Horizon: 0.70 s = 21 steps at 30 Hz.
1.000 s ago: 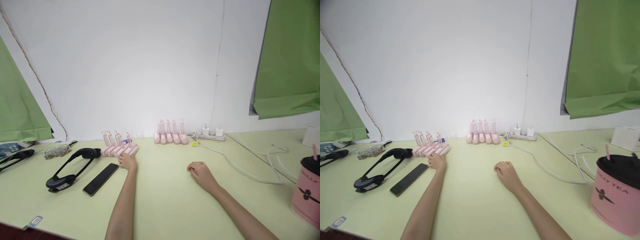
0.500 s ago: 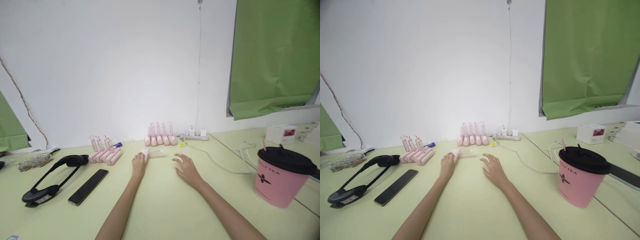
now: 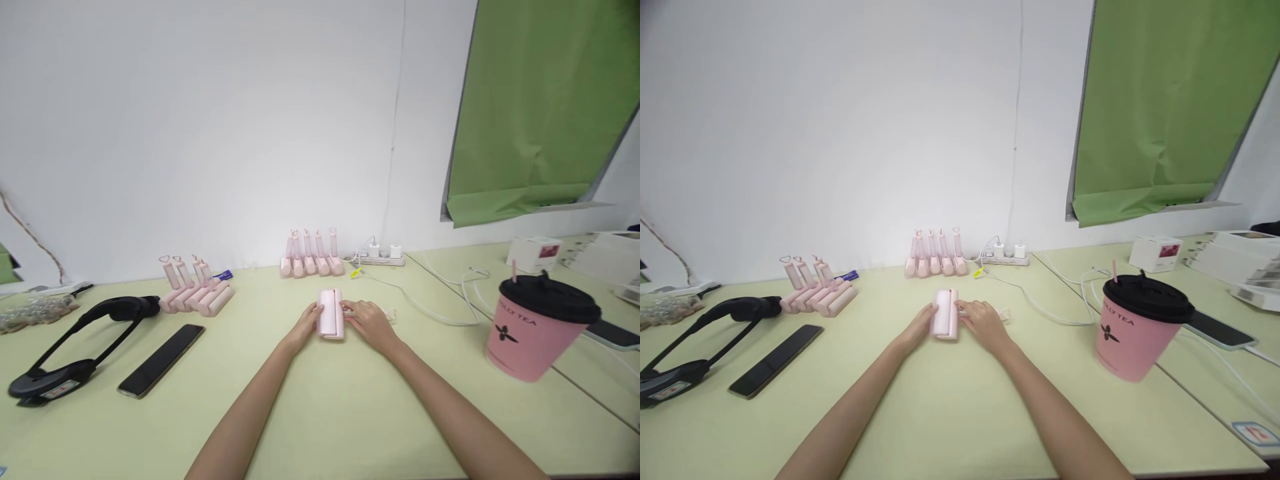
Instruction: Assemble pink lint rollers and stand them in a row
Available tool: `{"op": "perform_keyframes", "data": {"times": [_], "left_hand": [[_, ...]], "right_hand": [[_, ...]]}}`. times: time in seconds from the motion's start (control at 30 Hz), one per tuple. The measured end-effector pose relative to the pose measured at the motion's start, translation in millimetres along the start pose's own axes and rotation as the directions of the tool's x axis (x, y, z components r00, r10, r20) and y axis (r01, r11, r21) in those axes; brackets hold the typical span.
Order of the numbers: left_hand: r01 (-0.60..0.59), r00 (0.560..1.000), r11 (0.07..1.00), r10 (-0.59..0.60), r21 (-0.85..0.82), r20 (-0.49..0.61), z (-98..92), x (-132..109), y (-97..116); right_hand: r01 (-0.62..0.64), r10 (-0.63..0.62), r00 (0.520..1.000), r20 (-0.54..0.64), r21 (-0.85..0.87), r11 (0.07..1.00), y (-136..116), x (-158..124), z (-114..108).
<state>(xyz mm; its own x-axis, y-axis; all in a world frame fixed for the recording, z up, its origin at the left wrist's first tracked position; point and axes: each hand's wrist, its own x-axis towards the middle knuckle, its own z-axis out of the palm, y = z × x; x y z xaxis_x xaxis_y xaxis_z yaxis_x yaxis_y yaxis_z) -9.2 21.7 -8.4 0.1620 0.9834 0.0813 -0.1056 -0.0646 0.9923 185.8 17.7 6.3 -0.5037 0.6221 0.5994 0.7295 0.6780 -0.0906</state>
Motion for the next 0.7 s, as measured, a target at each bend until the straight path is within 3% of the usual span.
{"op": "perform_keyframes", "data": {"times": [0.07,0.13,0.17,0.2,0.23,0.3,0.33,0.37,0.43,0.5,0.53,0.6,0.67,0.7], "left_hand": [[-0.001,1.0,0.998,-0.001,0.059,0.027,-9.8,-3,11],[-0.048,0.988,0.974,0.079,0.22,-0.132,-19.2,-7,31],[-0.086,0.952,0.945,0.171,0.316,-0.253,-25.3,-10,44],[-0.124,0.881,0.901,0.292,0.415,-0.371,-33.0,-13,58],[-0.136,0.769,0.857,0.407,0.496,-0.493,-42.4,-16,70],[-0.058,0.554,0.748,0.575,0.661,-0.602,-65.2,-25,89],[0.038,0.511,0.69,0.608,0.722,-0.608,-77.4,-29,93],[0.167,0.531,0.621,0.598,0.766,-0.6,-89.2,-33,93],[0.39,0.656,0.427,0.493,0.816,-0.572,-108.9,-38,82],[0.501,0.729,0.237,0.403,0.832,-0.554,-120.8,-39,64],[0.524,0.729,0.178,0.414,0.833,-0.546,-123.5,-38,55],[0.505,0.686,0.137,0.535,0.852,-0.492,-122.1,-35,43],[0.385,0.638,0.174,0.66,0.907,-0.397,-111.8,-30,39],[0.286,0.641,0.223,0.679,0.932,-0.359,-103.4,-28,39]], "right_hand": [[0.025,-0.025,1.0,-0.018,-0.019,0.999,-7,2,1],[-0.008,0.006,0.999,-0.04,-0.054,0.999,-8,2,0],[-0.039,0.035,0.998,-0.051,-0.07,0.997,-6,2,-1],[-0.071,0.066,0.996,-0.06,-0.081,0.994,-4,1,-3],[-0.105,0.1,0.993,-0.066,-0.084,0.991,-1,0,-4],[-0.164,0.16,0.985,-0.063,-0.063,0.984,4,-1,-8],[-0.185,0.182,0.982,-0.058,-0.045,0.982,5,-1,-9],[-0.195,0.194,0.98,-0.052,-0.028,0.98,5,-1,-10],[-0.18,0.18,0.983,-0.028,-0.008,0.984,1,-1,-10],[-0.125,0.125,0.992,0.02,0.001,0.992,-6,-1,-8],[-0.093,0.093,0.994,0.052,0.006,0.996,-9,-1,-6],[-0.042,0.04,0.993,0.109,0.018,0.999,-15,-1,-3],[-0.014,0.01,0.991,0.137,0.029,0.999,-20,-3,0],[-0.005,0.0,0.991,0.137,0.034,0.999,-22,-3,1]]}}
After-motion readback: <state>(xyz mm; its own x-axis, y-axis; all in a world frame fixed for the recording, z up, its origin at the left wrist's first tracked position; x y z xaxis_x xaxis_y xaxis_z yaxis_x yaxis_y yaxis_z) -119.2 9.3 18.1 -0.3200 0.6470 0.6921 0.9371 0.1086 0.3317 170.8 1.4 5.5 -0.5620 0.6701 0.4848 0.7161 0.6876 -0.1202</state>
